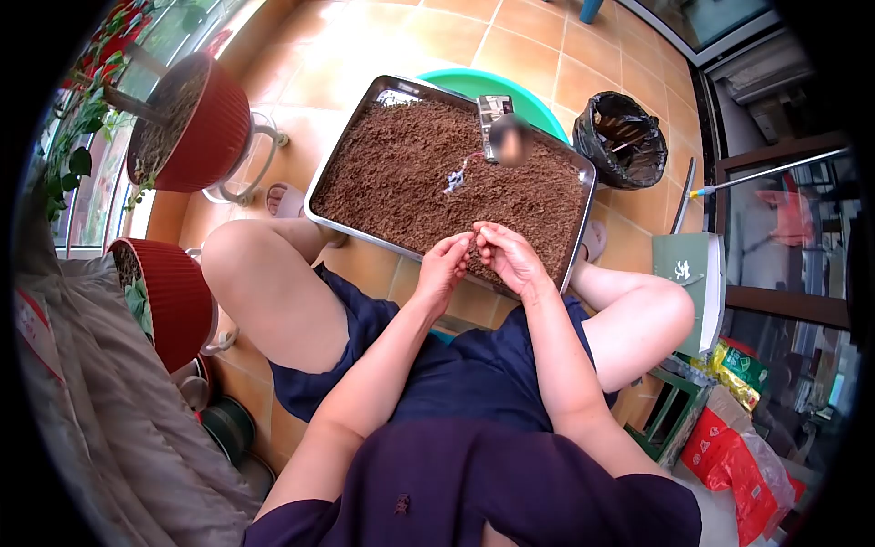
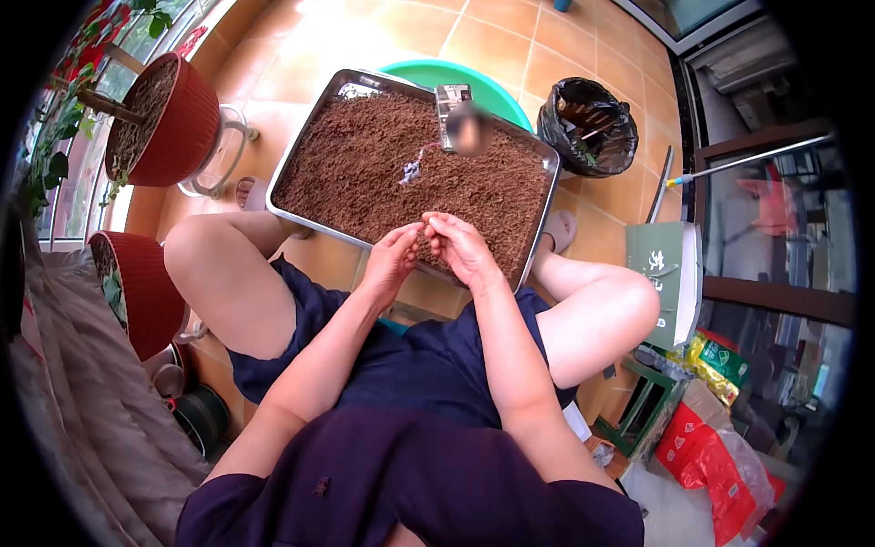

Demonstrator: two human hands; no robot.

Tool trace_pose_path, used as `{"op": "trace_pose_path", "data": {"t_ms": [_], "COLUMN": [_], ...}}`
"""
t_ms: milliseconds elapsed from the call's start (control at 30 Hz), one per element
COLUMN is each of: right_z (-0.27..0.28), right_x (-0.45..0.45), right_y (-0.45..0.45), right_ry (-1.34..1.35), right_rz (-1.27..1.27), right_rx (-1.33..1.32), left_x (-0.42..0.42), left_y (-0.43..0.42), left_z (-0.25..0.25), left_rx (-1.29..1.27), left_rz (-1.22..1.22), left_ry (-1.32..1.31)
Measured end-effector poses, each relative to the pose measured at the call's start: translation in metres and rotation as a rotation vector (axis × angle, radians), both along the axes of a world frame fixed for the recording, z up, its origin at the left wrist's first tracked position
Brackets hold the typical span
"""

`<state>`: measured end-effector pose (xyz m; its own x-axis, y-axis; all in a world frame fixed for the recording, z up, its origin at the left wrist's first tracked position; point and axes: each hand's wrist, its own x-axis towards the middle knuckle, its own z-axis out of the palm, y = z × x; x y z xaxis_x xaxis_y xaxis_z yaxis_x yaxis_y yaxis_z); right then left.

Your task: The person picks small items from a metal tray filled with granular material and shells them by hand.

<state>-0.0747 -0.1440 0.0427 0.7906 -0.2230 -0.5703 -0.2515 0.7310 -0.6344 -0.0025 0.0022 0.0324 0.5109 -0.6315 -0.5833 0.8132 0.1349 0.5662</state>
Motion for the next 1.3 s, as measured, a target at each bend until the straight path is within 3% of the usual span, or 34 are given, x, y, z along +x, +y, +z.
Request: {"op": "trace_pose_path", "data": {"t_ms": [267,433,667,1100,1300], "right_z": [0.005,0.002,0.001,-0.004,-0.002], "right_x": [0.005,0.004,0.006,0.002,0.006], "right_y": [0.017,0.015,0.017,0.007,0.008], "right_ry": [0.042,0.036,0.016,0.018,-0.014], "right_rz": [0.092,0.146,0.254,0.315,0.276], "right_rx": [-0.117,-0.313,-0.639,-0.722,-0.703], "left_x": [0.001,0.001,0.008,0.004,0.007], "left_y": [0.005,0.004,0.012,0.006,0.004], "left_z": [-0.007,-0.009,-0.009,-0.024,-0.013], "left_rx": [0.084,0.024,0.178,0.316,0.311], "left_rz": [0.005,0.033,-0.043,-0.088,-0.036], "left_ry": [0.011,0.066,-0.059,-0.529,-0.447]}}
